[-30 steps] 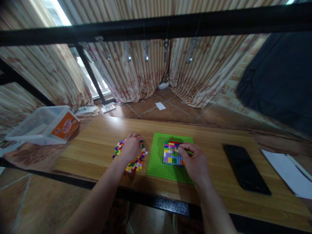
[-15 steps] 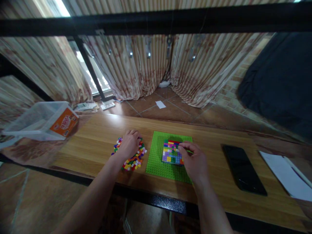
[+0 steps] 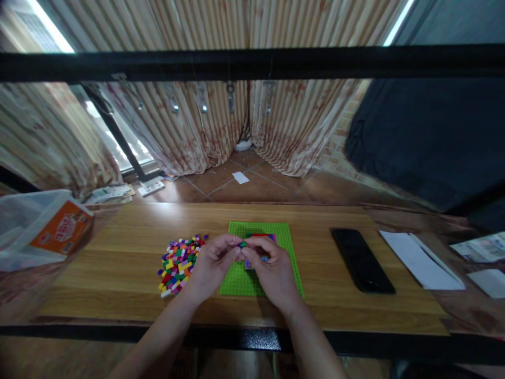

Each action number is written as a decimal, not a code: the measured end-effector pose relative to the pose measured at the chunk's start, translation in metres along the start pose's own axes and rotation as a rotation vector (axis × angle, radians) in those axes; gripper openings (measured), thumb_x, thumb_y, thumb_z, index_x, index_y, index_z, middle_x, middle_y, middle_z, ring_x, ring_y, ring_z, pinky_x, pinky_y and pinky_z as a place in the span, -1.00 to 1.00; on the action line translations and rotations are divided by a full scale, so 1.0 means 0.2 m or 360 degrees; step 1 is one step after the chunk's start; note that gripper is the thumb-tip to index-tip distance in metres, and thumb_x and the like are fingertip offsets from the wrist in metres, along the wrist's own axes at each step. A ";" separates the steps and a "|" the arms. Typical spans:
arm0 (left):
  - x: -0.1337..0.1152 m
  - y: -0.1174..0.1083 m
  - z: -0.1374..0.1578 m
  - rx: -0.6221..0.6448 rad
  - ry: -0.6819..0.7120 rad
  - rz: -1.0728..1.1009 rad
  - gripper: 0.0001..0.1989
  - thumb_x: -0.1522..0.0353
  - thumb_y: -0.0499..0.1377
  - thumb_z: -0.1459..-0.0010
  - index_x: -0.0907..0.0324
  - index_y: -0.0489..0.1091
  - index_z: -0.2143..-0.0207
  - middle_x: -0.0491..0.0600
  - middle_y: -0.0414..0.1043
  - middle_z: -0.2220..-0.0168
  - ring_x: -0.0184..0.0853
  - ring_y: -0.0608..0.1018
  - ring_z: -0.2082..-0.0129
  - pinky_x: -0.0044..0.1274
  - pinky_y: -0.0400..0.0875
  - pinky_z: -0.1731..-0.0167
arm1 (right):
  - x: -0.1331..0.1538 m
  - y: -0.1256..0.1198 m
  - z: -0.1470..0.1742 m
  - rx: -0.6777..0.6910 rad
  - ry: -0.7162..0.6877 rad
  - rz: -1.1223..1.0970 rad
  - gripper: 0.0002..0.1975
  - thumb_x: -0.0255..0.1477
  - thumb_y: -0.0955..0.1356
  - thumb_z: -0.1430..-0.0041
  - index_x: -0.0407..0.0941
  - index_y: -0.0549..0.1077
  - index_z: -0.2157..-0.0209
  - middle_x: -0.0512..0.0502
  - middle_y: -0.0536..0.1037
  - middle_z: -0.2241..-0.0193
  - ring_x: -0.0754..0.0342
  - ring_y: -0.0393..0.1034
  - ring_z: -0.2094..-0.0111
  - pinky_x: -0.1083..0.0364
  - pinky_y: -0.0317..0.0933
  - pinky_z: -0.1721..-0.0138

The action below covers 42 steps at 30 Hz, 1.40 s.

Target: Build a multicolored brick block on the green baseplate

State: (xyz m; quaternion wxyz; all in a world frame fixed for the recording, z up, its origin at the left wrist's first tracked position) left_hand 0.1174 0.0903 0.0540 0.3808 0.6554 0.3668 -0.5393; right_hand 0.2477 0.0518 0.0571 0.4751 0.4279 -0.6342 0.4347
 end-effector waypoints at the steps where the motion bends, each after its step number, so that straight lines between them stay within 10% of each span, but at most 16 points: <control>1: 0.00 0.00 0.00 0.0010 -0.0011 0.0001 -0.88 0.39 0.20 -0.12 0.20 0.41 0.25 -0.09 0.48 0.38 -0.41 0.54 0.40 -0.56 0.46 0.31 | 0.00 0.00 0.00 -0.0005 0.0003 -0.0007 -0.81 -0.27 0.42 -0.08 -0.05 0.57 0.29 -0.04 0.60 0.32 0.05 0.46 0.29 0.05 0.33 0.23; 15: 0.00 0.02 0.01 0.0229 0.0048 -0.0325 -0.89 0.35 0.13 -0.21 0.19 0.42 0.30 -0.09 0.45 0.44 -0.39 0.51 0.40 -0.57 0.40 0.33 | -0.04 -0.05 -0.02 0.0082 0.0129 -0.0287 -0.80 -0.22 0.45 -0.02 -0.06 0.60 0.41 0.00 0.57 0.47 0.09 0.41 0.42 0.08 0.32 0.31; 20: 0.01 -0.09 -0.03 -0.0095 -0.0023 -0.0287 -0.92 0.36 0.18 -0.12 0.20 0.41 0.34 -0.12 0.41 0.47 -0.42 0.48 0.46 -0.59 0.40 0.39 | -0.08 -0.26 -0.06 -0.0316 0.0005 0.0148 -0.81 -0.24 0.43 -0.03 -0.06 0.60 0.40 -0.05 0.59 0.39 0.03 0.45 0.33 0.03 0.31 0.25; 24: 0.06 -0.16 -0.05 -0.0275 -0.0113 -0.0303 -0.90 0.36 0.19 -0.06 0.21 0.42 0.36 -0.10 0.42 0.43 -0.40 0.48 0.44 -0.56 0.43 0.40 | -0.08 -0.28 -0.05 -0.0174 -0.0122 0.0507 -0.80 -0.27 0.36 -0.13 -0.05 0.60 0.34 -0.07 0.58 0.33 0.01 0.46 0.26 0.02 0.30 0.20; 42: 0.10 -0.11 -0.04 -0.0150 -0.0146 -0.0521 -0.93 0.41 0.16 -0.08 0.23 0.44 0.39 -0.10 0.45 0.50 -0.39 0.49 0.48 -0.56 0.36 0.41 | -0.09 -0.23 -0.05 -0.0193 -0.0189 0.0720 -0.92 -0.32 0.43 0.00 -0.01 0.56 0.47 -0.07 0.45 0.27 -0.04 0.38 0.16 -0.05 0.23 0.08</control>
Point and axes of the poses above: each hand's wrist, its own z-axis away from the middle knuckle, its own y-axis out of the palm, x = y × z, the point moved 6 cm from there along -z, towards the middle knuckle
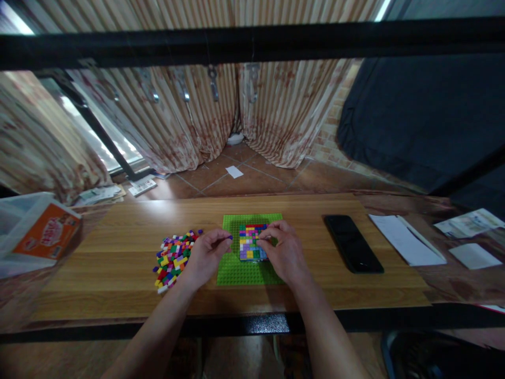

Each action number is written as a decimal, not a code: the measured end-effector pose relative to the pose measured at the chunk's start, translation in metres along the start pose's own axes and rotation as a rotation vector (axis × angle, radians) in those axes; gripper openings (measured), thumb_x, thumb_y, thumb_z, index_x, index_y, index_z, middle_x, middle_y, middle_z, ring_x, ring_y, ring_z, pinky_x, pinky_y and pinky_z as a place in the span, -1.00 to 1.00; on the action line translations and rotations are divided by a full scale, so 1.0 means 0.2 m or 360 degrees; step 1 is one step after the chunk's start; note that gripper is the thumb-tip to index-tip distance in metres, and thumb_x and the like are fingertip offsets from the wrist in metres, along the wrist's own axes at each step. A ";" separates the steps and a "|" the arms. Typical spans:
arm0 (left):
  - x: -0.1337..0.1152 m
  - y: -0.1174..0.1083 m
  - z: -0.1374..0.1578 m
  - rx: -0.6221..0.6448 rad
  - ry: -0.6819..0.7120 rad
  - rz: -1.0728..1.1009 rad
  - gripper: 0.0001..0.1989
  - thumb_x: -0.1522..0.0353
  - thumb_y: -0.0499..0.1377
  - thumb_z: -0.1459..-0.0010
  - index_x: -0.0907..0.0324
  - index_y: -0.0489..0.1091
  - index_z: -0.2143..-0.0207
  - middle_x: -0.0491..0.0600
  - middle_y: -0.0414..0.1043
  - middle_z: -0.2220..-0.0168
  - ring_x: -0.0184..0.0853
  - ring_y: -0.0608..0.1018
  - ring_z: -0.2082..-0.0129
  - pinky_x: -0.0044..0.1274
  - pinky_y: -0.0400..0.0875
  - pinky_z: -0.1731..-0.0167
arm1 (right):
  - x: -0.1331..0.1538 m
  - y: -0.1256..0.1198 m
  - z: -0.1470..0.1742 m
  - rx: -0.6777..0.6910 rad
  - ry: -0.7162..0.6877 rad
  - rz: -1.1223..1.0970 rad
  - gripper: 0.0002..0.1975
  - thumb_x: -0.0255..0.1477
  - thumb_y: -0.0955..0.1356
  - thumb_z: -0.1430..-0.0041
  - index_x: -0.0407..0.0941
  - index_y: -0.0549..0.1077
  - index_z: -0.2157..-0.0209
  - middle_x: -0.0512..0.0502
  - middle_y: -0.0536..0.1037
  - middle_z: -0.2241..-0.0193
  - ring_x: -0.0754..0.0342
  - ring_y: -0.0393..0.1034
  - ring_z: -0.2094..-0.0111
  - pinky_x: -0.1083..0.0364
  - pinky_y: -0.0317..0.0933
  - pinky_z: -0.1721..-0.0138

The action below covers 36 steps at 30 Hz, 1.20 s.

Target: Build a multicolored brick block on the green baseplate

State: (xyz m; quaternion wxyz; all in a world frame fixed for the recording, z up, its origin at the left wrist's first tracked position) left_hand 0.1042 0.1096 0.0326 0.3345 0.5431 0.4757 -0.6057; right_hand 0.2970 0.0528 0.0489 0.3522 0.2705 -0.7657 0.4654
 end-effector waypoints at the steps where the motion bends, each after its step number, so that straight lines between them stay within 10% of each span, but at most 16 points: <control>1: 0.00 0.00 0.00 0.0001 0.0004 -0.0007 -0.93 0.42 0.16 -0.08 0.23 0.44 0.39 -0.10 0.45 0.50 -0.39 0.50 0.48 -0.56 0.36 0.41 | -0.01 0.00 0.00 -0.0009 0.0034 -0.0003 -0.91 -0.31 0.44 0.02 -0.03 0.55 0.47 -0.08 0.45 0.27 -0.04 0.38 0.16 -0.04 0.23 0.10; 19: 0.02 0.05 0.02 0.0053 0.0090 -0.0008 -0.90 0.42 0.14 -0.11 0.20 0.45 0.35 -0.09 0.49 0.46 -0.38 0.53 0.45 -0.57 0.38 0.39 | -0.16 0.08 0.01 0.0035 0.0650 -0.0514 -0.63 -0.24 0.52 0.31 -0.08 0.37 0.46 0.05 0.47 0.52 0.07 0.34 0.47 0.07 0.21 0.40; 30: -0.03 0.06 0.03 0.0041 0.0036 0.0364 -0.89 0.42 0.20 -0.08 0.20 0.42 0.28 -0.09 0.49 0.42 -0.40 0.52 0.44 -0.56 0.43 0.36 | 0.01 -0.03 0.01 -0.0165 0.0149 -0.0304 -0.79 -0.19 0.42 -0.03 -0.04 0.57 0.40 -0.10 0.52 0.27 -0.01 0.38 0.22 0.00 0.23 0.20; 36: -0.08 0.11 0.06 0.0158 0.0088 0.0461 -0.77 0.34 0.26 -0.08 0.18 0.39 0.18 -0.06 0.54 0.38 -0.38 0.55 0.39 -0.55 0.44 0.30 | 0.15 0.09 0.05 0.0207 0.0097 -0.0477 -0.79 -0.22 0.37 -0.14 -0.02 0.59 0.30 -0.05 0.58 0.31 0.02 0.42 0.24 0.02 0.25 0.17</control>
Point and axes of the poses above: each hand's wrist, its own z-axis away from the middle knuckle, its own y-axis out of the palm, x = y × z, the point moved 6 cm from there along -z, towards the middle knuckle
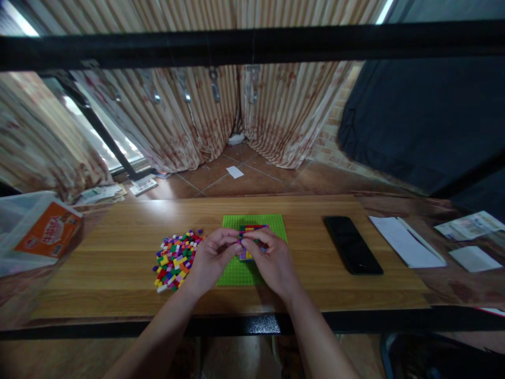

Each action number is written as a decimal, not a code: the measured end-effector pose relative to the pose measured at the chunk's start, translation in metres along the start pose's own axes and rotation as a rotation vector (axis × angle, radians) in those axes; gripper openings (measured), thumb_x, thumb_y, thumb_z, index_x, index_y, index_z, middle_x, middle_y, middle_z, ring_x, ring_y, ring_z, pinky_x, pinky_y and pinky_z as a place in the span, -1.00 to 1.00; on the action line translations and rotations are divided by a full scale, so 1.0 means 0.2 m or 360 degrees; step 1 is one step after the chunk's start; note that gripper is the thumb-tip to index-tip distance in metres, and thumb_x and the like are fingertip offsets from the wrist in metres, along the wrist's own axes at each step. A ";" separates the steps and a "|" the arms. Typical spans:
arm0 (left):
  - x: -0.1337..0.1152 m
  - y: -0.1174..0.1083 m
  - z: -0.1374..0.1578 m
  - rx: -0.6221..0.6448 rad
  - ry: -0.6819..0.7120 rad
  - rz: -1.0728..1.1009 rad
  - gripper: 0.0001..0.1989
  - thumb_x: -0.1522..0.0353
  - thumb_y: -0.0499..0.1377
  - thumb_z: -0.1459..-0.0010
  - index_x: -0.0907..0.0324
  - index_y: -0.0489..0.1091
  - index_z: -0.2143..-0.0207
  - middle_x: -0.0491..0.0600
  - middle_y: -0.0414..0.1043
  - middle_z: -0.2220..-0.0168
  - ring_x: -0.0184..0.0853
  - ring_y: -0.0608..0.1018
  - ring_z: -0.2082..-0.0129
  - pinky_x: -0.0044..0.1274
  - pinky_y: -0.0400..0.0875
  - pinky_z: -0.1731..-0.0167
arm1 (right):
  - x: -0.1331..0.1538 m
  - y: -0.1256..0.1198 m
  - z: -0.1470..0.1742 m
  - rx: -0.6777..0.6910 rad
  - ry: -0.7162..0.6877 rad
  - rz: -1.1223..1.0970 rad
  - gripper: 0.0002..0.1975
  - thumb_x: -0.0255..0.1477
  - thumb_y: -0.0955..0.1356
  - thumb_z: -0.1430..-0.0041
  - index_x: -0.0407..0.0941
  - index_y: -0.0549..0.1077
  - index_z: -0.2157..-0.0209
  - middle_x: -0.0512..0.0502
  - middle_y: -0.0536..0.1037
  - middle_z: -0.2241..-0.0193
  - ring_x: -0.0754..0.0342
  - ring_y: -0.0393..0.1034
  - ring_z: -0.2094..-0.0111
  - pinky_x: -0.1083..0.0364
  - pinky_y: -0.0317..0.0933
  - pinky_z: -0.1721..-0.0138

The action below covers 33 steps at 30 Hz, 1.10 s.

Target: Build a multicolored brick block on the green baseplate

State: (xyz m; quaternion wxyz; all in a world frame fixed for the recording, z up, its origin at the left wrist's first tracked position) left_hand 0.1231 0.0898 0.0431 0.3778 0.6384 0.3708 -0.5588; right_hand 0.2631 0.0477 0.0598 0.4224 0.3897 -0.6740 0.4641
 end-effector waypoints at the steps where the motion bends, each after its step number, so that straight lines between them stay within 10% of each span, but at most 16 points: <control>1: 0.00 0.01 0.00 0.0011 0.0004 0.0004 -0.76 0.33 0.26 -0.08 0.18 0.39 0.18 -0.06 0.55 0.38 -0.38 0.55 0.39 -0.55 0.44 0.30 | 0.00 0.01 0.00 0.0019 0.0016 -0.0024 -0.80 -0.23 0.37 -0.15 -0.02 0.59 0.31 -0.05 0.59 0.32 0.02 0.42 0.25 0.02 0.25 0.17; 25: -0.05 0.05 0.03 0.0237 0.0074 0.0030 -0.84 0.29 0.25 -0.12 0.23 0.45 0.35 -0.09 0.45 0.48 -0.44 0.46 0.47 -0.59 0.37 0.37 | -0.06 -0.01 0.01 -0.0027 0.0332 -0.0618 -0.84 -0.24 0.51 0.09 -0.01 0.63 0.46 0.01 0.62 0.48 0.08 0.44 0.40 0.05 0.33 0.27; 33: -0.03 -0.10 -0.03 -0.0139 0.0057 -0.0113 -0.89 0.35 0.21 -0.09 0.23 0.41 0.42 -0.15 0.36 0.57 -0.47 0.40 0.55 -0.62 0.29 0.48 | -0.14 -0.26 -0.02 -0.0382 0.0257 -0.0196 -0.84 -0.29 0.53 0.17 -0.03 0.61 0.49 -0.03 0.62 0.45 0.02 0.47 0.35 0.01 0.33 0.24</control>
Point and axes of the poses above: each hand's wrist, its own z-axis away from the middle knuckle, its own y-axis out of the palm, x = y × z, the point moved 6 cm from there along -z, towards the middle knuckle
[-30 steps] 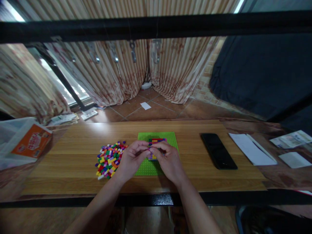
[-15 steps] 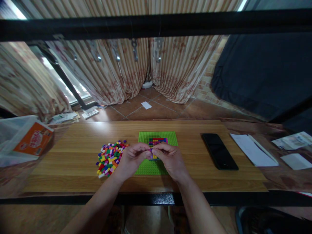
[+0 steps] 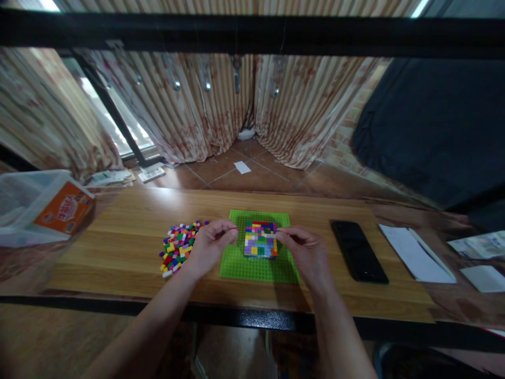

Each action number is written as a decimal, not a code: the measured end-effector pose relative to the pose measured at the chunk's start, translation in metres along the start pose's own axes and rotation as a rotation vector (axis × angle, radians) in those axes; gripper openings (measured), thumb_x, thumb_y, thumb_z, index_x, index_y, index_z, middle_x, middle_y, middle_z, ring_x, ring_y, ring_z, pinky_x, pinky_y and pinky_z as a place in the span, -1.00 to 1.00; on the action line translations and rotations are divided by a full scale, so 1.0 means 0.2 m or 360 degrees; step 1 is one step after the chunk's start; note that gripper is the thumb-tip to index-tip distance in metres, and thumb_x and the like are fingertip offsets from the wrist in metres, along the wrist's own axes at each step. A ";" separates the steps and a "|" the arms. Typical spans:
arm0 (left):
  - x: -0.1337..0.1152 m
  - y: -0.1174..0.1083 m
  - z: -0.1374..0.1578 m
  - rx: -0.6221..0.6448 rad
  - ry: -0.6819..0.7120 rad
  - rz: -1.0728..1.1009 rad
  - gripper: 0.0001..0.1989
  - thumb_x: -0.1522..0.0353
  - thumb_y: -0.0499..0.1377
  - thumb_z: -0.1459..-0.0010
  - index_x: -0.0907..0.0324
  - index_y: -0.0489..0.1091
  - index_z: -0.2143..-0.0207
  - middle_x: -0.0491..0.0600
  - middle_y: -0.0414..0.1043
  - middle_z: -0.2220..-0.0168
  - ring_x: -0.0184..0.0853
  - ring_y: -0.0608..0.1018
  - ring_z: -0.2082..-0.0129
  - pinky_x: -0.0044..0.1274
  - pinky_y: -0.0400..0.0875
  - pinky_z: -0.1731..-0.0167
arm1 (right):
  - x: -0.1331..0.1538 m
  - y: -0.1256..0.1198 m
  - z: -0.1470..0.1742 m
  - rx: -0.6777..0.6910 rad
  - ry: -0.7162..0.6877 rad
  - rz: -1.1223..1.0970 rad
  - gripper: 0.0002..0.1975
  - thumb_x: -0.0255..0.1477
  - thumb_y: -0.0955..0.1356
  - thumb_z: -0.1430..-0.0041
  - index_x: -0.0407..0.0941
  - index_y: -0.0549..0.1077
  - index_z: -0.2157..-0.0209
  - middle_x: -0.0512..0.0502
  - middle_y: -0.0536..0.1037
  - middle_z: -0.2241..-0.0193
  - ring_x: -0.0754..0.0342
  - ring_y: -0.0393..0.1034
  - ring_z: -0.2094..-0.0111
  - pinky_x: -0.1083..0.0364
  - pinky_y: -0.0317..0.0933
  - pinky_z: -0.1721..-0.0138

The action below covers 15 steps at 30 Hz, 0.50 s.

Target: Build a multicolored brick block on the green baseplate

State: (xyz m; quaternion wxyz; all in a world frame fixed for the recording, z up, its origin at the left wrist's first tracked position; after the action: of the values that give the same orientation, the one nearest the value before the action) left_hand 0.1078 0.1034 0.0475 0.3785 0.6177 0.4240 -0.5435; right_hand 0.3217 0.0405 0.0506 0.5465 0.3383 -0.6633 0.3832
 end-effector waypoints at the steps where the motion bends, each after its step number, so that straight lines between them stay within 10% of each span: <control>1: 0.01 -0.02 -0.01 -0.0041 -0.0013 -0.0012 -0.90 0.36 0.20 -0.08 0.23 0.40 0.43 -0.16 0.36 0.57 -0.47 0.40 0.55 -0.62 0.29 0.48 | -0.01 0.00 0.00 0.0036 -0.0012 0.0050 -0.84 -0.29 0.53 0.17 -0.04 0.61 0.49 -0.03 0.61 0.45 0.02 0.47 0.36 0.01 0.33 0.26; 15: 0.06 -0.02 -0.01 -0.0036 -0.0097 -0.0100 -0.90 0.37 0.19 -0.09 0.23 0.41 0.43 -0.15 0.36 0.58 -0.45 0.41 0.55 -0.61 0.29 0.48 | -0.07 0.07 -0.03 0.0200 -0.0314 0.0628 -0.82 -0.20 0.46 0.04 0.00 0.60 0.46 -0.06 0.47 0.29 -0.02 0.39 0.19 -0.06 0.22 0.08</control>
State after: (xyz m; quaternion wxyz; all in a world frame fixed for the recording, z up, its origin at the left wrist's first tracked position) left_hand 0.1050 0.1081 0.0361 0.3809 0.5829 0.4378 -0.5688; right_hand 0.3144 0.0528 0.0346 0.3713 0.2712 -0.7416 0.4884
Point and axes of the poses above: each hand's wrist, its own z-axis away from the middle knuckle, its own y-axis out of the palm, x = y × z, the point moved 6 cm from there along -z, towards the middle knuckle
